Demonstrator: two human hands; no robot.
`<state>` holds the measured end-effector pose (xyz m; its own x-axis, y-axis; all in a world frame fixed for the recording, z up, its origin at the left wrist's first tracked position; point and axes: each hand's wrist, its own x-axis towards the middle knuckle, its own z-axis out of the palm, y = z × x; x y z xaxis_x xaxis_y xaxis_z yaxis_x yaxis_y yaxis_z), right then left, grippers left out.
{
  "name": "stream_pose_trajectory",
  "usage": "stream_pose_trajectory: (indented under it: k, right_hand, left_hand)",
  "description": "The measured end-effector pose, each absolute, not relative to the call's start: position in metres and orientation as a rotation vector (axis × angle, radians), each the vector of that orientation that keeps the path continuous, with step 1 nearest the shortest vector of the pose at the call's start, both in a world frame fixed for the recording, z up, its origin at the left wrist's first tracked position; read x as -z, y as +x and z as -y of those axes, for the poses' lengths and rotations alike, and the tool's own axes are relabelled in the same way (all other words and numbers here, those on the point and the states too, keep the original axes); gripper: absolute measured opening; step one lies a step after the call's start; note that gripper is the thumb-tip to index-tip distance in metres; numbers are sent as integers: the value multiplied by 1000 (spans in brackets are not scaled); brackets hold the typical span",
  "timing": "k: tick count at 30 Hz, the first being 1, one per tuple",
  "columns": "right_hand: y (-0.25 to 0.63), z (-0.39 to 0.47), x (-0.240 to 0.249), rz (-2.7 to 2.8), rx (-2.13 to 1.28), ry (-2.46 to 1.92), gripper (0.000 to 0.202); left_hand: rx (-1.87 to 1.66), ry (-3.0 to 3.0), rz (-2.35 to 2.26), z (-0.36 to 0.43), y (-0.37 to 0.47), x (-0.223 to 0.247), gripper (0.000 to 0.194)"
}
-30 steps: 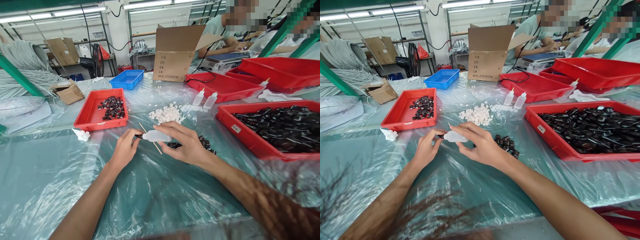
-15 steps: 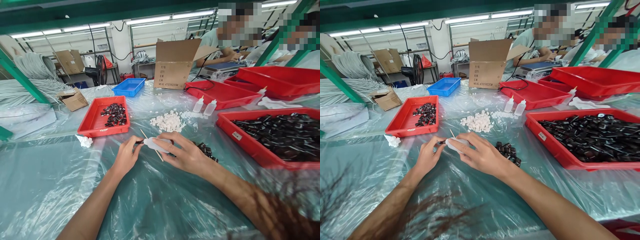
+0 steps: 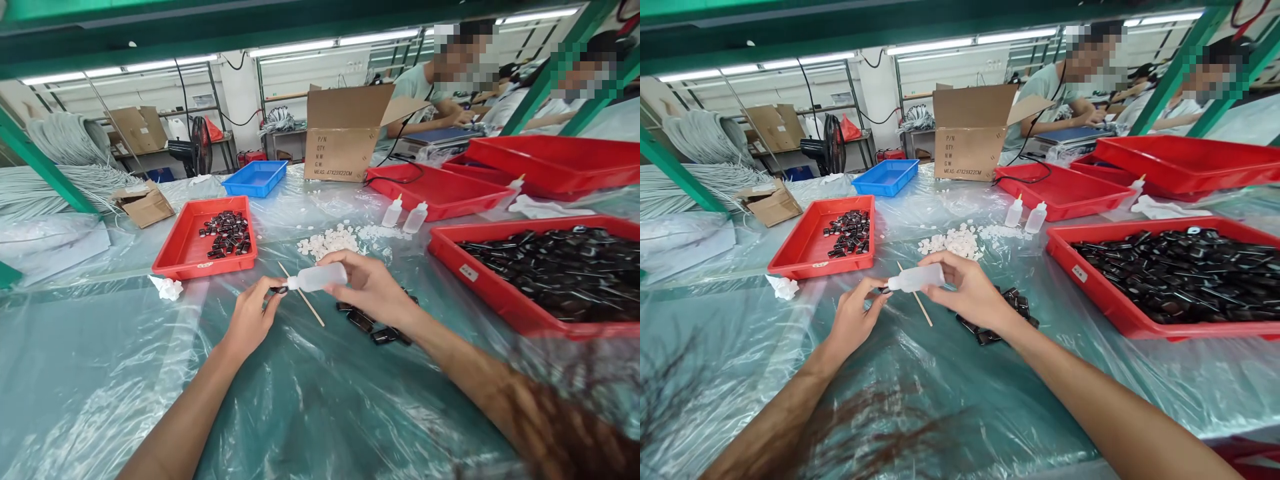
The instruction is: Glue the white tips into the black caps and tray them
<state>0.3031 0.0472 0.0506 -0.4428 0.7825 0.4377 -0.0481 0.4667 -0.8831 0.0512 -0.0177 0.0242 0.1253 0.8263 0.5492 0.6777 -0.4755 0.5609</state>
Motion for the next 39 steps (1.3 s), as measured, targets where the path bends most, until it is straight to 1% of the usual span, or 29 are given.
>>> stream_pose_trajectory:
  k: [3,5,10,15,18,19,20,23,24,30,33,37,39]
  right_hand:
    - [310,-65,-50,1520,-1398,-600,31]
    - [313,-76,-46,1476,-1431,-608,31]
    - [312,-92,-21,1856,-1086,-786,30]
    - [307,-95,0,2031,-914,-952,29]
    - [318,-106,-1,2230,-833,-915,51]
    - [324,-112,-3,2286,-779,-914,55]
    - [330,-118,-4,2325,-714,-933,52]
    - [343,-132,-5,2336,-529,-1076,30]
    - [344,-135,-4,2336,-491,-1118,27]
    - [337,-133,6,2371,-366,-1274,27]
    - [336,-134,5,2352,-337,-1295,22]
    - [339,-132,-7,2303,-324,-1247,11]
    - [339,-121,-20,2249,-308,-1188,12]
  left_hand:
    - [-1281,2166,-1479,19,52,-25,16]
    - [-1275,2139,-1464,21,53,-26,15]
    - [-1192,2088,-1496,23,56,-30,14]
    - [-1182,2117,-1482,24,59,-31,15]
    - [-1177,2115,-1479,24,60,-31,15]
    - [-1173,2112,-1477,24,60,-31,15]
    - [-1165,2110,-1475,24,60,-31,15]
    - [-1132,2119,-1470,25,61,-30,15]
    - [-1119,2123,-1467,25,62,-30,15]
    - [-1115,2178,-1426,26,66,-28,16]
    - [-1103,2190,-1414,26,67,-28,17]
    - [-1100,2162,-1395,27,68,-28,17]
    - [-1090,2153,-1388,27,68,-28,16]
